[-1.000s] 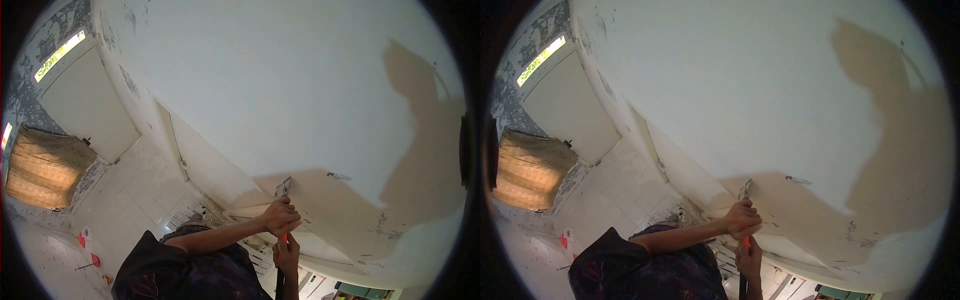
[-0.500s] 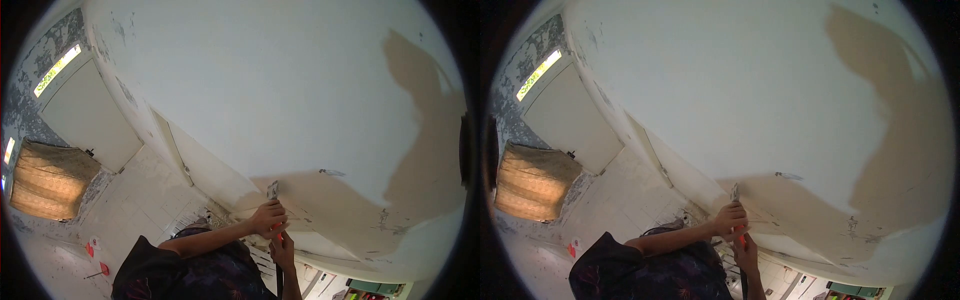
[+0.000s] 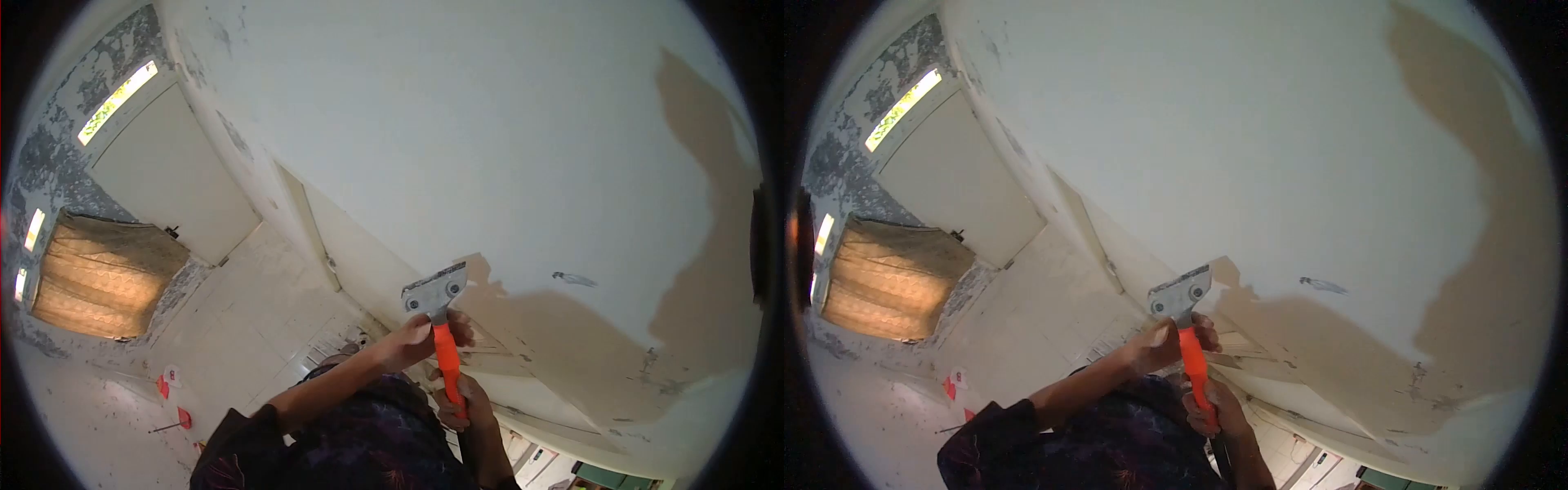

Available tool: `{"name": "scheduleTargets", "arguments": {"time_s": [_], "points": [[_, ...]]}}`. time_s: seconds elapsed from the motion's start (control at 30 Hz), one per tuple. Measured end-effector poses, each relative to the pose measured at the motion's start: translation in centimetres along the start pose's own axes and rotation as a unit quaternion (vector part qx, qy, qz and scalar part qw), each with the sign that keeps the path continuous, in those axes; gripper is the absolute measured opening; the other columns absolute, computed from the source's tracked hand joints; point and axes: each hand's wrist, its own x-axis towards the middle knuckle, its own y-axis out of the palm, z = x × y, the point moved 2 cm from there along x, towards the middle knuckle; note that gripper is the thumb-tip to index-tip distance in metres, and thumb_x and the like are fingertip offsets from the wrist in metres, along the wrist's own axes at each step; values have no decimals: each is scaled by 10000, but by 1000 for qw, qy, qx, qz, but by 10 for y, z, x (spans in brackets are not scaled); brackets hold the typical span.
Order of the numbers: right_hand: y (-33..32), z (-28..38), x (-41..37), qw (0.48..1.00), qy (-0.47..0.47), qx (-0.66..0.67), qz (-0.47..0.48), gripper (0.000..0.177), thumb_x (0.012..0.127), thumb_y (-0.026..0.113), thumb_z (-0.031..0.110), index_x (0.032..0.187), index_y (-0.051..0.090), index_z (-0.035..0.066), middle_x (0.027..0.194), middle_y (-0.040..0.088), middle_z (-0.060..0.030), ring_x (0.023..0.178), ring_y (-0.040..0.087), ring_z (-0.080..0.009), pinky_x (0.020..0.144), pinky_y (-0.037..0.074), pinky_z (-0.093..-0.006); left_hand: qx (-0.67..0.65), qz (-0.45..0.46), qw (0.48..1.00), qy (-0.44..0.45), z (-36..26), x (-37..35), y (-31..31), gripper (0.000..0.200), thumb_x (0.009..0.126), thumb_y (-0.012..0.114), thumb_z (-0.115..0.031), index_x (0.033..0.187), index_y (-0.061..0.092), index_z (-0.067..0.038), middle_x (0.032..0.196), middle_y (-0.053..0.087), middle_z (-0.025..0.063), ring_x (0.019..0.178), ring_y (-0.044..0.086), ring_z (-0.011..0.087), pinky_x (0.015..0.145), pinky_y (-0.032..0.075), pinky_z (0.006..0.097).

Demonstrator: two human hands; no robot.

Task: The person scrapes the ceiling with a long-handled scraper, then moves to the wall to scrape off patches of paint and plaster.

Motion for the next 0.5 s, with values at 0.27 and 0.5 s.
{"name": "scheduleTargets", "arguments": {"time_s": [0.27, 0.5], "points": [[14, -2, 28, 993, 93, -6, 79, 471, 1031, 432, 478, 1201, 462, 40, 625, 417, 6, 324, 289, -51, 285, 256, -226, -145, -65, 987, 23, -34, 3, 3, 388, 1043, 471, -319, 687, 395, -186, 477, 286, -88, 363, 272, 79, 415, 330, 253], [25, -2, 31, 984, 92, -151, -6, 393, 1044, 445, 400, 1163, 507, 31, 617, 390, 15, 370, 332, -66, 316, 247, -238, -96, -235, 967, 23, -28, -11, -4, 320, 987, 541, -248, 696, 419, -193, 495, 268, -87, 396, 306, 86, 502, 414, 298]]}}
